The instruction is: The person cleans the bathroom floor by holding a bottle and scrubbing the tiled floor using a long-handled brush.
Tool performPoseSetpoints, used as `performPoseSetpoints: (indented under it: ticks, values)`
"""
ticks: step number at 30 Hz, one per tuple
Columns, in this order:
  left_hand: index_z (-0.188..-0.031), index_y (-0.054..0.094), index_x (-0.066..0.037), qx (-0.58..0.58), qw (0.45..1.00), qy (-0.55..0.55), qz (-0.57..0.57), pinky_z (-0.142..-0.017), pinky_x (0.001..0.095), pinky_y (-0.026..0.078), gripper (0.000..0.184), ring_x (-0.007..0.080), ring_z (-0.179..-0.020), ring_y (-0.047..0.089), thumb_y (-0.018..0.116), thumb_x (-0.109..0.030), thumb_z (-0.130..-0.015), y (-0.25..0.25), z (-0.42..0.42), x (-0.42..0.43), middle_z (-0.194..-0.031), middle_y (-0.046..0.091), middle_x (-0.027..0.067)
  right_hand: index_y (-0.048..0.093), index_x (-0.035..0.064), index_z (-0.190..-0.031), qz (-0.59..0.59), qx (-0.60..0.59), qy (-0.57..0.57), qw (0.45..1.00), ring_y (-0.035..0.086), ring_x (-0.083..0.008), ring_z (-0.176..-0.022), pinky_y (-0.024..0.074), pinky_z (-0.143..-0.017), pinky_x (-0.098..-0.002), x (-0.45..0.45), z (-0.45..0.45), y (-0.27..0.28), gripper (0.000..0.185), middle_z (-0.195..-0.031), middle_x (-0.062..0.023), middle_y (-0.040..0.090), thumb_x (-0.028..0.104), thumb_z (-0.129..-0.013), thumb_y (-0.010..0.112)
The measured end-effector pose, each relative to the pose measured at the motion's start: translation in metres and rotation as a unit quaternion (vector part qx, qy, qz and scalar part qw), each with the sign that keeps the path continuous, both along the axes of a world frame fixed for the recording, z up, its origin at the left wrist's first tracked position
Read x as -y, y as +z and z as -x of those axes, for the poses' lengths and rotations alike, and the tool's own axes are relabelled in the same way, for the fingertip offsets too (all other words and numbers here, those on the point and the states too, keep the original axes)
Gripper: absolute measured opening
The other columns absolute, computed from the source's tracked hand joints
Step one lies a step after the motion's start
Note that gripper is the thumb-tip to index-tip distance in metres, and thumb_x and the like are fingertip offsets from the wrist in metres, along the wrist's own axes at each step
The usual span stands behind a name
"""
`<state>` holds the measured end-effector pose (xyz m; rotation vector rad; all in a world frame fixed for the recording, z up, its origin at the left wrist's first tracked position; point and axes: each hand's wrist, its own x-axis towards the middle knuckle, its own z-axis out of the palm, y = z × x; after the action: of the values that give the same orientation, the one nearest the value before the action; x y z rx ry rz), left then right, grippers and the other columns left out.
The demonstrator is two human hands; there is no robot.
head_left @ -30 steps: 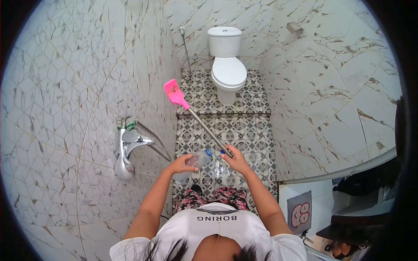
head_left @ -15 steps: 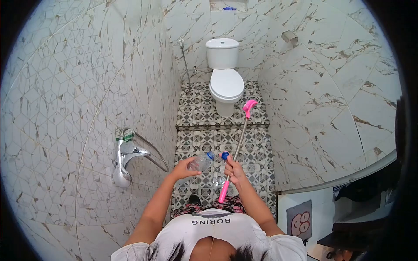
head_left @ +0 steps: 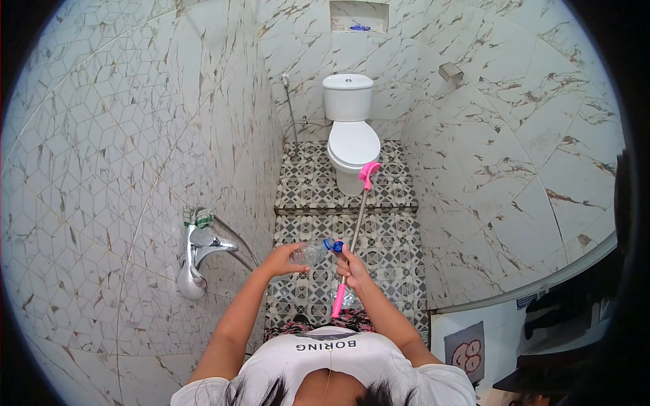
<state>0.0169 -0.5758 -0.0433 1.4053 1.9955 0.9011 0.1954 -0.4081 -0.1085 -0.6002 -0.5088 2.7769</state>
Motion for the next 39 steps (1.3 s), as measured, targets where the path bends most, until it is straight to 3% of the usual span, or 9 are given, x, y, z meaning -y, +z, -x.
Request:
performPoseSetpoints:
  ticks: [3,8,21,26,39]
  values:
    - [-0.120,0.055,-0.010,-0.035,0.999,-0.007,0.002,-0.075,0.0319,0.047,0.067,0.0210,-0.081,0.059,0.080,-0.033,-0.063,0.005,0.007,-0.001,-0.091,0.063,0.0095,0.055,0.0132,-0.113,0.018,0.009,-0.011,1.000,0.022,-0.0031,-0.040,0.0194,-0.033,-0.0190,-0.002,0.009,0.005,0.024,-0.070,0.0056,0.045,0.024,-0.093,0.054]
    - [-0.117,0.057,-0.011,-0.071,0.997,-0.003,-0.012,-0.076,0.0357,0.048,0.067,0.0287,-0.087,0.062,0.078,-0.037,-0.059,0.013,0.018,-0.002,-0.096,0.064,0.0144,0.055,0.0135,-0.112,-0.003,0.005,0.014,1.000,0.022,-0.0032,-0.040,0.0200,-0.033,-0.0190,-0.007,0.022,0.001,0.022,-0.069,0.0053,0.044,0.023,-0.092,0.054]
    - [-0.119,0.057,-0.014,-0.172,0.983,0.013,0.057,-0.075,0.0384,0.048,0.070,0.0306,-0.087,0.061,0.079,-0.036,-0.056,0.027,0.043,0.000,-0.092,0.063,0.0136,0.051,0.0142,-0.094,0.004,0.025,0.069,0.997,0.023,-0.0038,-0.039,0.0200,-0.033,-0.0194,-0.008,0.052,-0.003,0.009,-0.065,0.0058,0.040,0.022,-0.092,0.054]
    - [-0.119,0.057,-0.014,-0.197,0.973,0.024,0.116,-0.077,0.0394,0.048,0.070,0.0315,-0.090,0.061,0.079,-0.040,-0.058,0.058,0.036,0.001,-0.094,0.064,0.0150,0.048,0.0142,-0.089,0.010,0.018,0.090,0.996,0.023,-0.0039,-0.039,0.0199,-0.033,-0.0196,-0.008,0.060,-0.006,0.012,-0.064,0.0052,0.040,0.023,-0.091,0.056]
    - [-0.118,0.057,-0.014,-0.230,0.964,0.027,0.132,-0.074,0.0397,0.048,0.071,0.0313,-0.087,0.062,0.080,-0.037,-0.054,0.055,0.046,-0.008,-0.092,0.065,0.0135,0.049,0.0075,-0.084,-0.008,0.030,0.095,0.995,0.022,-0.0040,-0.037,0.0200,-0.031,-0.0196,-0.013,0.073,-0.005,0.023,-0.062,0.0023,0.046,0.029,-0.093,0.052]
